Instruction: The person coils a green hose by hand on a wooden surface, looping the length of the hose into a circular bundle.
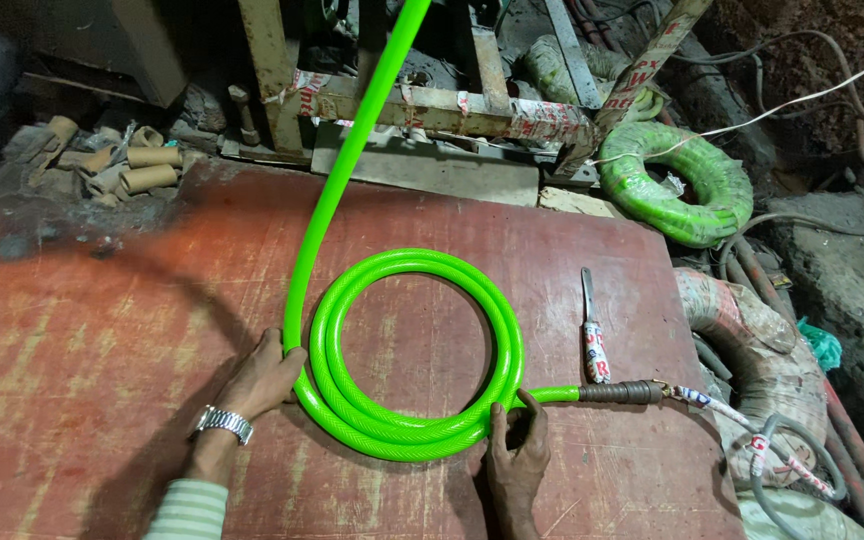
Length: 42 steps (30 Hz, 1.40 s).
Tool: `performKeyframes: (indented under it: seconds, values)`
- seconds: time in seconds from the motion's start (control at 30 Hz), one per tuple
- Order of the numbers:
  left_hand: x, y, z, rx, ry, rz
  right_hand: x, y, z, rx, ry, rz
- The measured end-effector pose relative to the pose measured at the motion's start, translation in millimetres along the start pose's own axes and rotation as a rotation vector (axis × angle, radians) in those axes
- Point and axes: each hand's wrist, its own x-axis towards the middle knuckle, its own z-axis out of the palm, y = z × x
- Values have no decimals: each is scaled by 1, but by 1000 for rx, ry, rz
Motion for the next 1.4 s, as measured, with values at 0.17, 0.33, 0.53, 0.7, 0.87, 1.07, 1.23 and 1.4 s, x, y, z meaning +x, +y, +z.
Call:
performKeyframes:
  seconds: [0.17,0.33,0.53,0.7,0.87,1.07,1.23,1.4]
  values:
    - [11,-9,9,14,45,70,0,-1,0,-30,-12,12]
    - [9,-8,7,25,160,138,0,-6,-2,-44,-34,33]
    - [13,-13,7,7,138,132,0,-2,0,-58,-22,-11]
    - [35,-33,21,5,199,238,0,-4,0,-54,-22,1]
    - [42,-38,27,-27,227,280,-1,-4,1,-50,-16,-17]
    - [35,-29,23,-99,261,302,1,0,0,-80,-23,22]
    - [40,-31,23,-81,241,316,1,-9,-2,-7,-43,86]
    - [40,-27,17,-77,214,285,13,-7,-7,-41,-58,3]
